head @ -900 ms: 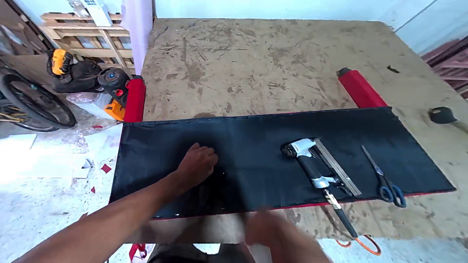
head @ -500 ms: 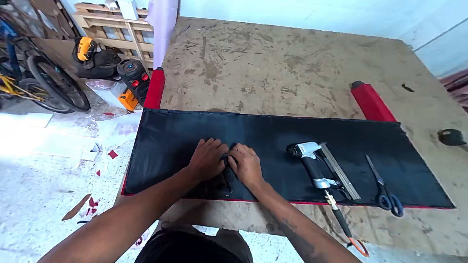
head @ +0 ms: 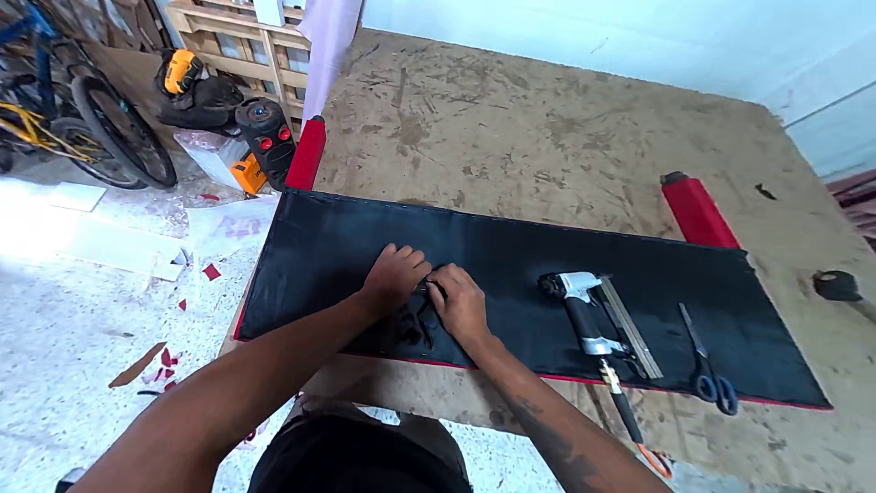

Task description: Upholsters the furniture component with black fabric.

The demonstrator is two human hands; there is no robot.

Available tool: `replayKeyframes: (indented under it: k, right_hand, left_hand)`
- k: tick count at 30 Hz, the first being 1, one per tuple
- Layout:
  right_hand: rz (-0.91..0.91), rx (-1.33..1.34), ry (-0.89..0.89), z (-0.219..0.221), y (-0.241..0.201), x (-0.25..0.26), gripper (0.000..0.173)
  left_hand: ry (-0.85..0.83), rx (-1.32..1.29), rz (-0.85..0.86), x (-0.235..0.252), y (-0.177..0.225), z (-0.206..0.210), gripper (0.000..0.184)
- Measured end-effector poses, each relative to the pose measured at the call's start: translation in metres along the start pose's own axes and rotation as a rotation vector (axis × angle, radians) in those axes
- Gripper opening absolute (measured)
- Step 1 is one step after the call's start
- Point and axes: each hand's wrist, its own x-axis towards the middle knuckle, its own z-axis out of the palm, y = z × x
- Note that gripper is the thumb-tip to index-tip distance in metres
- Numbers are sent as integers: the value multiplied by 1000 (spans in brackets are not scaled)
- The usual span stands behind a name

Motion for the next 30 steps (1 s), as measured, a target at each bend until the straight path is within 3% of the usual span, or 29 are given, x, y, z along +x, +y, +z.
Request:
replayKeyframes:
  k: [6,12,18,24,27,30]
  right_hand:
    - [-70,102,63,4,0,0,13]
    - [-93,149,18,1,9,-5,13]
    - [-68,181,87,2,7,-6,11]
    - [-92,177,128,5,5,-8,10]
    - [-97,139,47,3,5,-9,13]
    - [-76,104,-103,-5,4,-2,14]
  left_hand:
    - [-76,-82,-91,-27,2,-23,31]
    - [-55,-99,-27,-34,-8,-7,25]
    - [-105,-71,-36,-19,-11,-13,24]
    - [-12,22,-3,-17,-5,-9,8]
    - [73,2,83,-27,-6,-1,16]
    - [34,16,142,-28,-2,-1,17]
